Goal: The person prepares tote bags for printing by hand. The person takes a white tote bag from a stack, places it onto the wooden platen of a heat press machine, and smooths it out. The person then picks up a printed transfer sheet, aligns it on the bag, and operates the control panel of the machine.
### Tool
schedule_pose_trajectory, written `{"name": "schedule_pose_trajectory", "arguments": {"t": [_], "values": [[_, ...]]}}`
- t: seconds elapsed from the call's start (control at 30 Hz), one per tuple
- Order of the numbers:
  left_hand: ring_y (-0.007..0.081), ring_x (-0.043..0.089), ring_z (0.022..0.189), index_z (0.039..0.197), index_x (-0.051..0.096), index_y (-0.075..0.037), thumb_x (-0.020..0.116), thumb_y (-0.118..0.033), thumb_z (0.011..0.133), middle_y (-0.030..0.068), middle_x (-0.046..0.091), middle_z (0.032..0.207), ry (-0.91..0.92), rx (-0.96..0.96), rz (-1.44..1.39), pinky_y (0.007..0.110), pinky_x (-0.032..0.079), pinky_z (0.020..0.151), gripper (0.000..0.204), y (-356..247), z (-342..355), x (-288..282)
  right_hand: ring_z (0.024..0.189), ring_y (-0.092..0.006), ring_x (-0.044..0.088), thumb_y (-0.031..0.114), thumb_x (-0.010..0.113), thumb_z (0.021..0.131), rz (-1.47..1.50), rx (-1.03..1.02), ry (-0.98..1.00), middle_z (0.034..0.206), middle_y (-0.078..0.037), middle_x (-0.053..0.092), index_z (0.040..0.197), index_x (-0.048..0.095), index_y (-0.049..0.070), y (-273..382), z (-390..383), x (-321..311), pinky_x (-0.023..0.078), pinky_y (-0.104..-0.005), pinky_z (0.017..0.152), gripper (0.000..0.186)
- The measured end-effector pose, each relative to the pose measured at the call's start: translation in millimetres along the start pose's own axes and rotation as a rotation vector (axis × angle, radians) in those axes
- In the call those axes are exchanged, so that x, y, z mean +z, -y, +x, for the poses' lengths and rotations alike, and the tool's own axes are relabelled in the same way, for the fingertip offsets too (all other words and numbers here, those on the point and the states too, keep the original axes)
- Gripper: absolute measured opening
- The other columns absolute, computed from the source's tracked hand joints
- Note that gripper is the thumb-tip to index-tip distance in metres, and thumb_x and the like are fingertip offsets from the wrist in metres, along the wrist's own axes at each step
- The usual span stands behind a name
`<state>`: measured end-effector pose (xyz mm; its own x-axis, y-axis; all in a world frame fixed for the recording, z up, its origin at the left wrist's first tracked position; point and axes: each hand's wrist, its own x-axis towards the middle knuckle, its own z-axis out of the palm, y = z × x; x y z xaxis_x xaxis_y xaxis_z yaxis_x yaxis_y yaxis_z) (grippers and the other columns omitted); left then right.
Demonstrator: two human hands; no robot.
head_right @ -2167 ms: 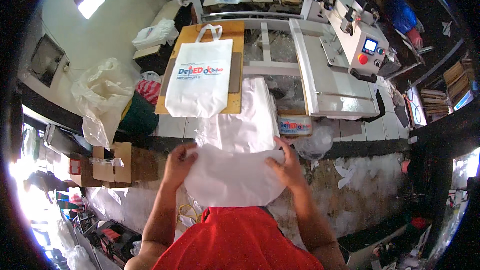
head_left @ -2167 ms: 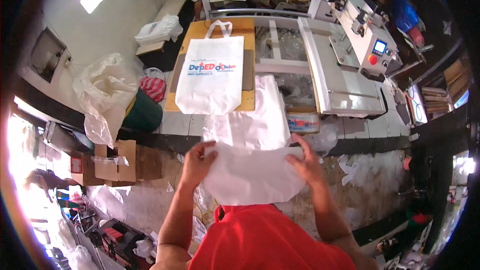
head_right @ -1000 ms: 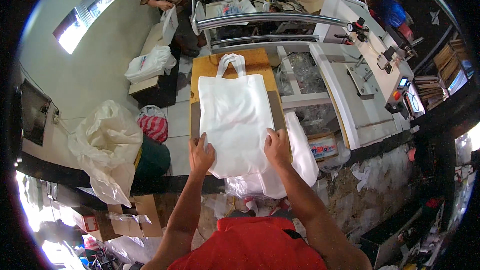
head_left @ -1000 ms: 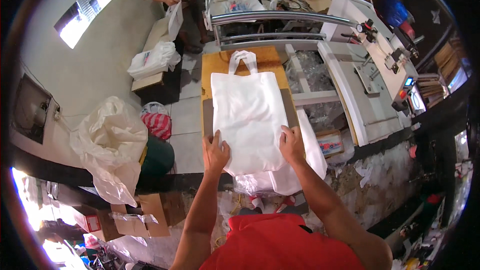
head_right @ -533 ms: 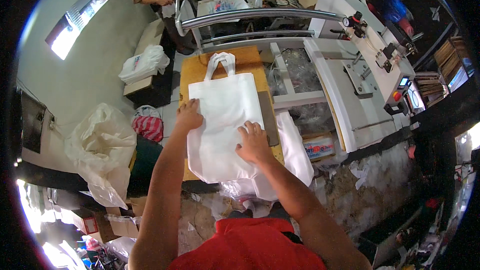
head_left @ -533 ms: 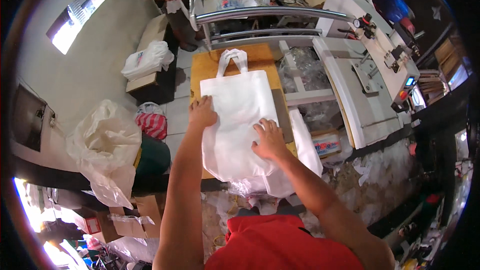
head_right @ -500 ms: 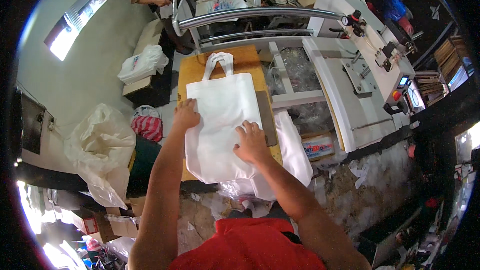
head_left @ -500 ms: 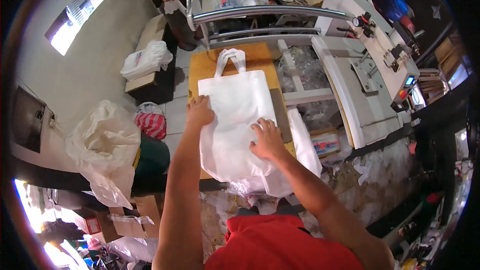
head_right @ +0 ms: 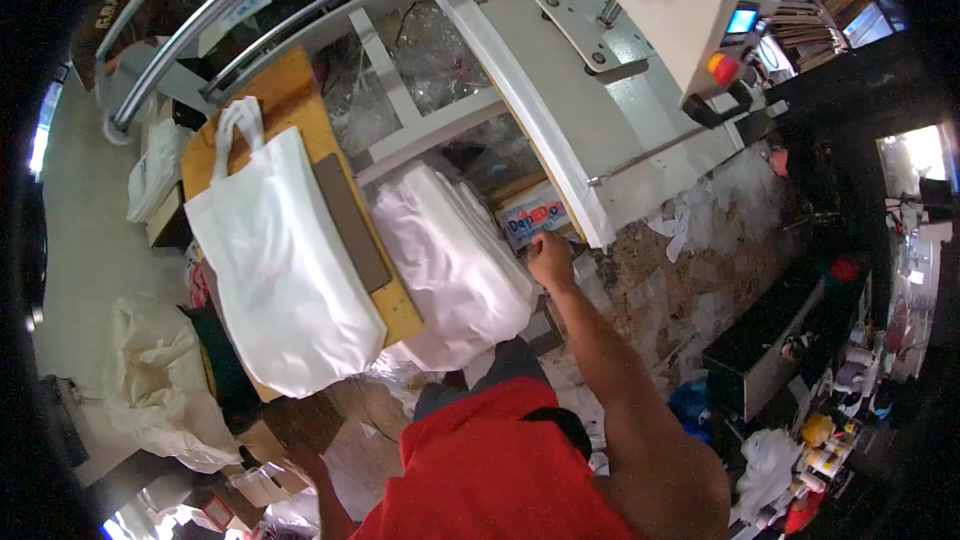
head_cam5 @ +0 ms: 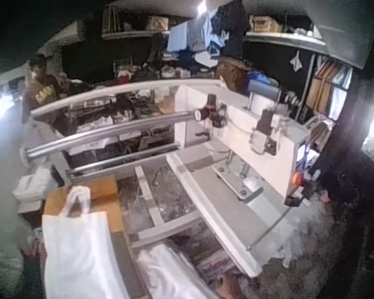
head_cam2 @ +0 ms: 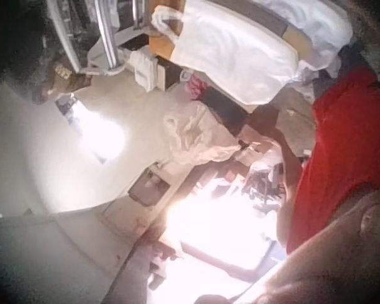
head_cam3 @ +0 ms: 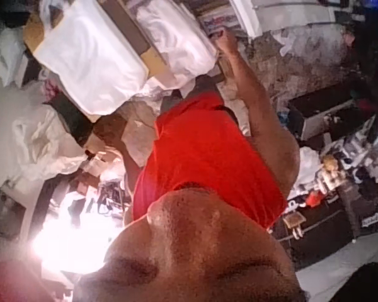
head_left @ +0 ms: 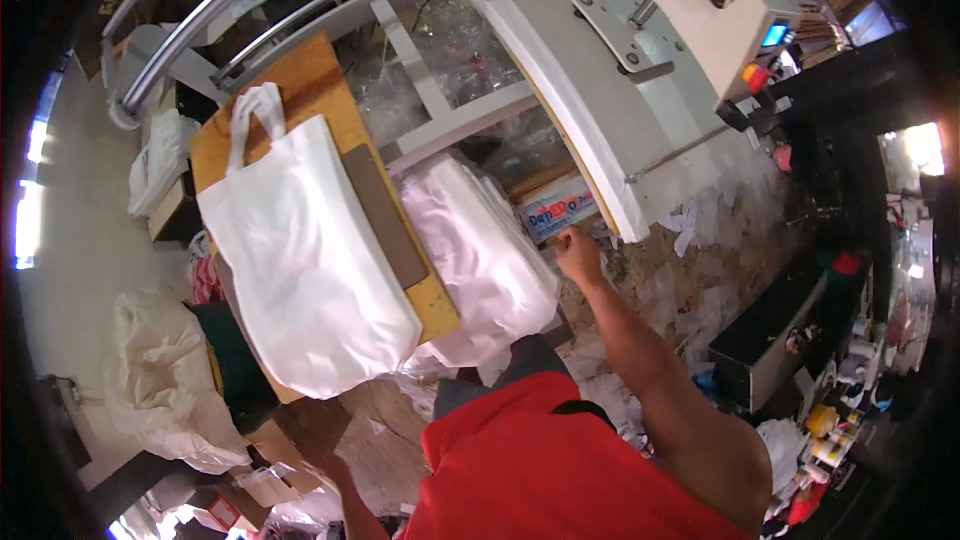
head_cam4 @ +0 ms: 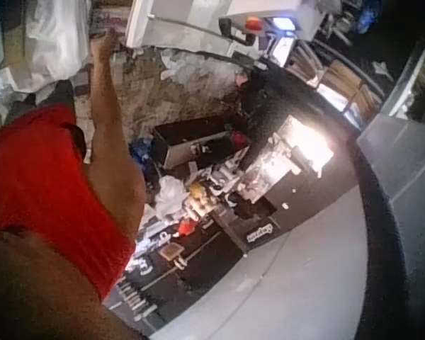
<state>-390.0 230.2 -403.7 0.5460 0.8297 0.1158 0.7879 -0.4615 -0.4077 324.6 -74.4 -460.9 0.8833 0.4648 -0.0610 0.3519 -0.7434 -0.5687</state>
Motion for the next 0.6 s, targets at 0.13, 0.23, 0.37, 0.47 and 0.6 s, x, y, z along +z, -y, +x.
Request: {"name": "schedule_pose_trajectory", "arguments": {"t": [0.13,0.23,0.37,0.47,0.6], "values": [[0.0356,0.065,0.105,0.114,0.065,-0.001,0.071,-0.020,0.088,0.0200,0.068,0.111,1.052,-0.037,-0.588,0.048,0.052,0.094,0.033,-40,-142,-55,0.110,-0.0381,0.060,0.009,0.073,0.077,-0.268,-0.138,0.264,0.115,-0.018,0.065,0.114,0.065,0.004,-81,47,37,0.048,-0.0495,0.098,0.038],[0.0358,0.066,0.104,0.114,0.066,-0.001,0.071,-0.022,0.088,0.0198,0.069,0.110,1.247,-0.192,-0.666,0.047,0.053,0.093,0.034,-81,-175,-97,0.125,-0.0388,0.052,0.014,0.079,0.076,-0.421,-0.155,0.471,0.134,-0.016,0.057,0.133,0.058,0.008,-76,87,60,0.041,-0.0510,0.111,0.062],[0.0361,0.067,0.102,0.114,0.066,-0.002,0.072,-0.024,0.088,0.0196,0.071,0.109,1.320,-0.261,-0.758,0.046,0.054,0.090,0.035,-118,-159,-116,0.130,-0.0395,0.049,0.014,0.082,0.073,-0.521,-0.256,0.473,0.142,-0.014,0.053,0.143,0.052,0.011,-120,130,96,0.042,-0.0521,0.109,0.077],[0.0363,0.068,0.100,0.114,0.067,-0.002,0.072,-0.026,0.088,0.0195,0.071,0.108,1.313,-0.297,-0.804,0.045,0.055,0.089,0.036,-133,-145,-124,0.128,-0.0395,0.050,0.011,0.076,0.077,-0.509,-0.296,0.461,0.136,-0.015,0.057,0.137,0.057,0.009,-100,140,105,0.043,-0.0543,0.107,0.063],[0.0365,0.069,0.099,0.115,0.067,-0.003,0.072,-0.027,0.087,0.0193,0.072,0.107,1.291,-0.285,-0.864,0.044,0.056,0.087,0.037,-154,-118,-112,0.121,-0.0388,0.055,0.006,0.062,0.086,-0.584,-0.394,0.462,0.119,-0.016,0.065,0.109,0.068,0.006,-101,151,79,0.042,-0.0539,0.105,0.024]]}}
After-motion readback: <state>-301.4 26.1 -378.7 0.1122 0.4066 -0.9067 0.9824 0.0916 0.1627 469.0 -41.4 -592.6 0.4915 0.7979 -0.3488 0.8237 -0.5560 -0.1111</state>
